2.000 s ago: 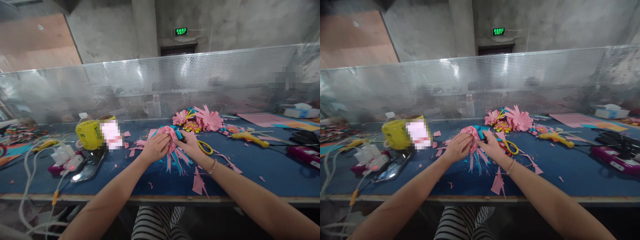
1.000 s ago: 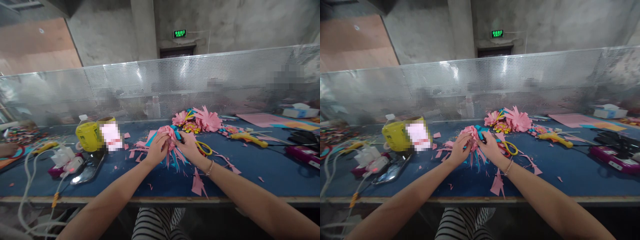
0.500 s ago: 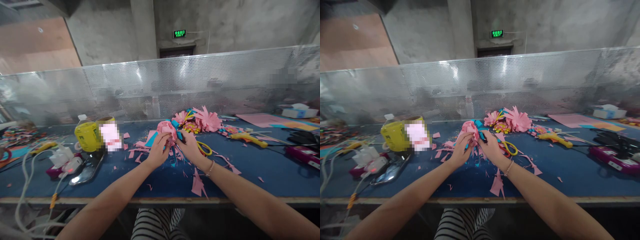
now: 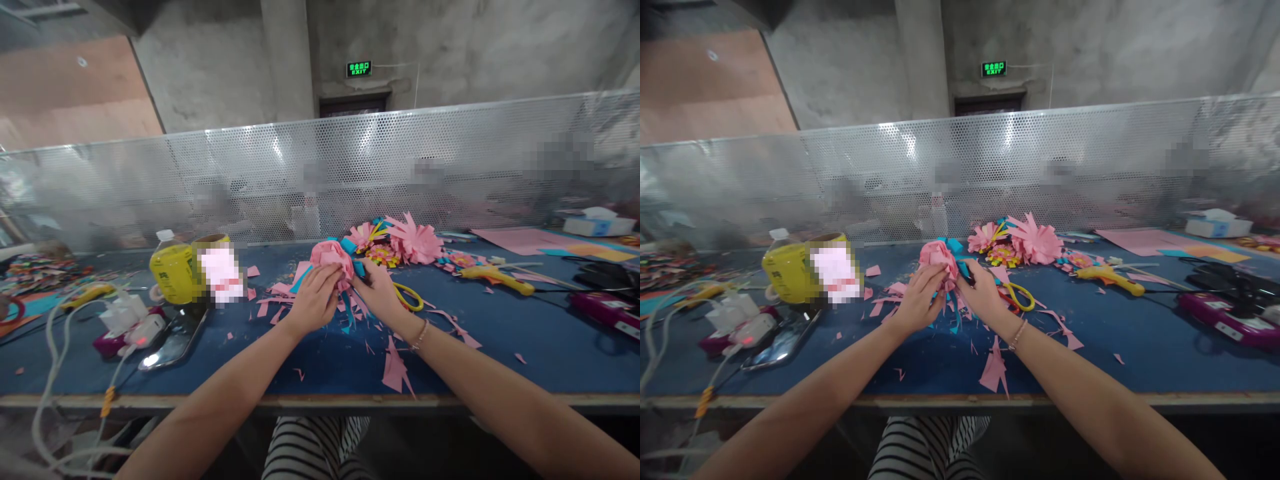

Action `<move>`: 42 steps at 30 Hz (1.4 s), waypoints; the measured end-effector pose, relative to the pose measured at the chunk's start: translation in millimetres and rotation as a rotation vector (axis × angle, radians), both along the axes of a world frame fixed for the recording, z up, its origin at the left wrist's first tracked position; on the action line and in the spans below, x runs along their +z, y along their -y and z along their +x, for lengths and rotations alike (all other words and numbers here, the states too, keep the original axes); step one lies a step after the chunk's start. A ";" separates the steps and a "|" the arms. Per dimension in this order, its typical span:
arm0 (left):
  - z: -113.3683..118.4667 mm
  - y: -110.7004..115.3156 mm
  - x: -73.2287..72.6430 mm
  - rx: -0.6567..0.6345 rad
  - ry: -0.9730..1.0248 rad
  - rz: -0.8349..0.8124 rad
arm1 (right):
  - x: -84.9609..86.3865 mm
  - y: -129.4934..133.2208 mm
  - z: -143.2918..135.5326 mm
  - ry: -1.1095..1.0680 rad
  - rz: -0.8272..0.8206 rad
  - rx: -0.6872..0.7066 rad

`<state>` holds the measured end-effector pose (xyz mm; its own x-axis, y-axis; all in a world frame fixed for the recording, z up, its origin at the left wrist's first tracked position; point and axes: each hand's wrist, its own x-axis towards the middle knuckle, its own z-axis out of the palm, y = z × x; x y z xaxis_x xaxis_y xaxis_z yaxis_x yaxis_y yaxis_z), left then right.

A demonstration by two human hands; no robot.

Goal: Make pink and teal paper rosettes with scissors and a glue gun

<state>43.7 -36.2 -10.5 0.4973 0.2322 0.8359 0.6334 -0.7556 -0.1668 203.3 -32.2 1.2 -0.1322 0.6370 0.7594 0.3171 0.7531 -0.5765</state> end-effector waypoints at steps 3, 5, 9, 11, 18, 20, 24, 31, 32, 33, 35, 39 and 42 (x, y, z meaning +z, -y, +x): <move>-0.5 -1.3 -1.6 0.037 -0.028 0.029 | 1.5 -0.3 -0.4 -0.021 -0.033 0.021; -0.1 -1.7 -2.2 0.057 -0.044 0.034 | 2.3 0.1 -0.4 -0.013 -0.038 0.001; 0.5 -2.6 -2.4 0.085 -0.071 0.026 | 2.1 -0.2 -0.5 0.005 -0.049 -0.013; 0.4 -3.5 -2.6 0.095 -0.086 0.023 | 1.0 -1.3 -0.6 -0.001 -0.058 -0.008; 0.3 -4.0 -2.6 0.109 -0.099 0.018 | -1.7 -4.8 -0.5 -0.018 -0.102 0.007; 0.4 -2.9 -1.2 0.129 -0.101 0.030 | -2.4 -6.0 -0.6 -0.023 -0.110 0.016; -0.9 -2.7 2.8 0.145 -0.128 0.079 | -5.8 -10.1 -1.1 -0.007 -0.094 0.039; -4.4 -6.3 4.7 0.088 -0.175 0.147 | -6.9 -10.5 -0.1 0.008 -0.117 0.054; -4.1 -6.6 4.4 0.092 -0.173 0.150 | -6.7 -10.2 0.0 0.010 -0.116 0.049; -3.8 -6.8 3.9 0.098 -0.169 0.153 | -6.7 -10.2 0.1 0.012 -0.115 0.044; -3.0 -7.5 2.7 0.105 -0.167 0.158 | -7.2 -10.9 0.0 0.014 -0.113 0.035; -2.6 -9.3 0.2 0.106 -0.182 0.146 | -8.8 -13.6 -0.6 0.006 -0.125 0.026; -2.5 -10.2 -0.8 0.107 -0.183 0.129 | -9.3 -14.1 -1.1 -0.012 -0.128 0.034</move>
